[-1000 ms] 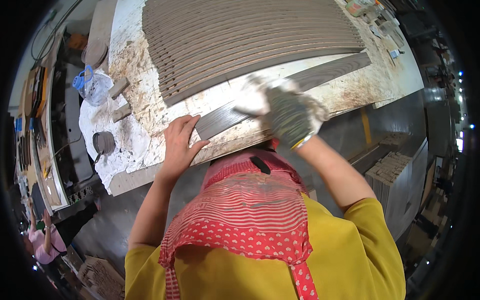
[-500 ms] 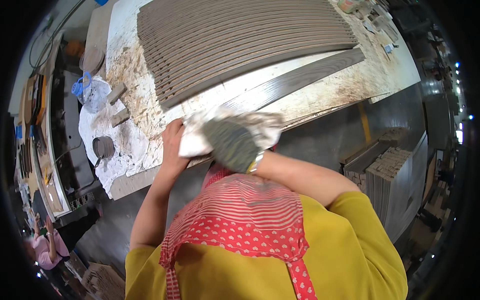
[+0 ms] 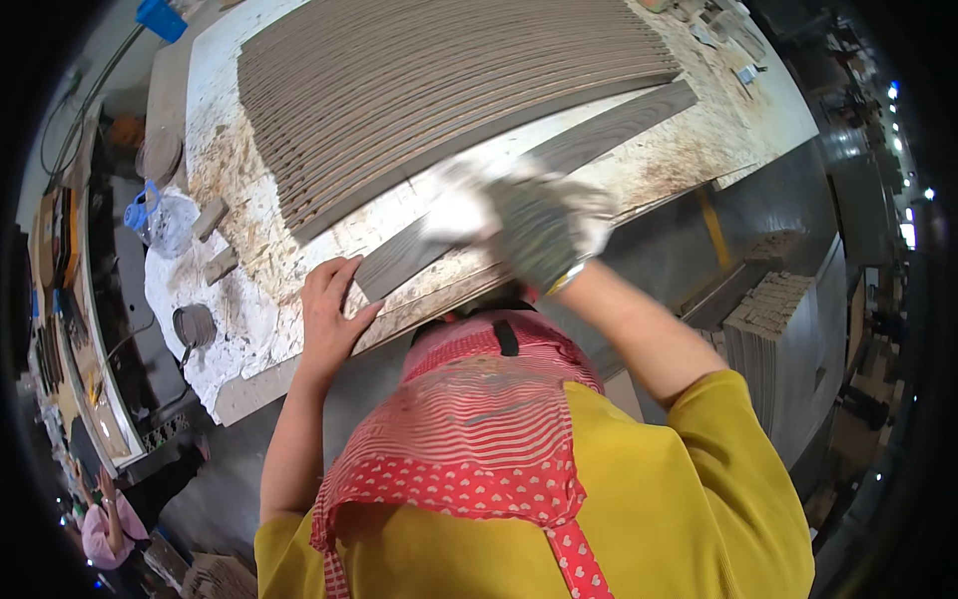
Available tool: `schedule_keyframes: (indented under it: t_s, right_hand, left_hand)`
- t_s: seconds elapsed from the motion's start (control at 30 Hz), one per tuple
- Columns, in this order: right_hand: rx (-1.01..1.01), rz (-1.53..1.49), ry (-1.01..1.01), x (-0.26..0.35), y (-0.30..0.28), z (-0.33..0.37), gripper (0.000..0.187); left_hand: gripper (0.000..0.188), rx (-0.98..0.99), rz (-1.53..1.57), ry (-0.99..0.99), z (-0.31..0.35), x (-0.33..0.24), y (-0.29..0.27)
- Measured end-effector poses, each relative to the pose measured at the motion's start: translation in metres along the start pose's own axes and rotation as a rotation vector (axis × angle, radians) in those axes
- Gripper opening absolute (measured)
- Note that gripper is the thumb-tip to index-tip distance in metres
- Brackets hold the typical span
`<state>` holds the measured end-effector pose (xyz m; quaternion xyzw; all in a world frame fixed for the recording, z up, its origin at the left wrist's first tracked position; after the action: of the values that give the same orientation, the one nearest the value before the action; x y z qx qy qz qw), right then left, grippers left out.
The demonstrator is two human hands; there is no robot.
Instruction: The person wipes individual wood slats with a cloth, applies liquid from a bottle to the cloth, and continues wiping the slats one at a time while they are on a work table.
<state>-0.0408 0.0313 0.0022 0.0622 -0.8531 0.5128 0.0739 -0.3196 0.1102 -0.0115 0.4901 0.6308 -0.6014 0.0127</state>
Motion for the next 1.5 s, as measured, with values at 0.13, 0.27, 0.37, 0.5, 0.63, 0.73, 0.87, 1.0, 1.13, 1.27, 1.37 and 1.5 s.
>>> schedule_keyframes:
  t_s: [0.13, 0.27, 0.37, 0.5, 0.63, 0.73, 0.87, 1.0, 1.13, 1.27, 1.37, 1.5]
  right_hand:
    - [0.082, 0.406, 0.225, -0.125, -0.061, 0.009, 0.035]
    - [0.13, 0.06, 0.115, -0.043, -0.023, -0.001, 0.026]
    - [0.12, -0.082, -0.263, 0.074, 0.011, -0.02, 0.015]
    - [0.067, 0.033, 0.259, -0.078, 0.013, -0.001, 0.019]
    - [0.038, 0.264, 0.66, -0.292, -0.082, 0.033, 0.036]
    - [-0.092, -0.046, 0.566, -0.281, -0.131, 0.011, 0.032]
    - [0.013, 0.061, 0.104, -0.177, -0.078, -0.009, 0.026]
    - [0.23, 0.056, -0.14, -0.131, -0.032, -0.021, 0.024]
    - [0.004, -0.263, 0.72, -0.3, -0.081, -0.013, 0.017]
    - [-0.083, 0.218, 0.772, -0.477, -0.144, 0.029, 0.029]
    - [-0.058, -0.011, 1.02, -0.492, -0.171, 0.029, 0.04]
    - [-0.037, -0.437, 0.727, -0.392, -0.172, 0.027, 0.045]
  left_hand:
    - [0.059, 0.002, 0.01, 0.025, -0.006, -0.001, 0.002]
    - [0.059, 0.033, -0.024, 0.037, -0.003, -0.004, 0.004]
    - [0.06, -0.006, -0.031, 0.011, 0.004, 0.01, 0.009]
    - [0.064, 0.028, 0.023, -0.128, 0.005, -0.001, 0.001]
    - [0.073, 0.157, -0.045, -0.109, -0.013, -0.014, -0.003]
    - [0.08, 0.154, -0.226, -0.034, -0.037, -0.056, -0.009]
    - [0.082, 0.127, -0.252, 0.059, -0.094, -0.126, 0.071]
    - [0.081, 0.259, -0.377, 0.03, -0.113, -0.13, 0.152]
    - [0.075, 0.231, -0.448, 0.054, -0.112, -0.143, 0.148]
    - [0.074, 0.258, -0.409, 0.092, -0.123, -0.14, 0.147]
    - [0.073, 0.31, -0.404, 0.179, -0.118, -0.129, 0.135]
    - [0.069, 0.334, -0.37, 0.094, -0.125, -0.145, 0.125]
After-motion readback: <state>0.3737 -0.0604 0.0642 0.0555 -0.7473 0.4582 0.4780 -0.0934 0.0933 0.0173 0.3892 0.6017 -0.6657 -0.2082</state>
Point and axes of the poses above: each hand's wrist, its own z-axis away from the middle knuckle, its own y-axis out of the palm, x = y × z, the point moved 2 cm from there along -z, towards the middle knuckle, and after that the axes turned 10 degrees about -x, right-handed, at the moved point
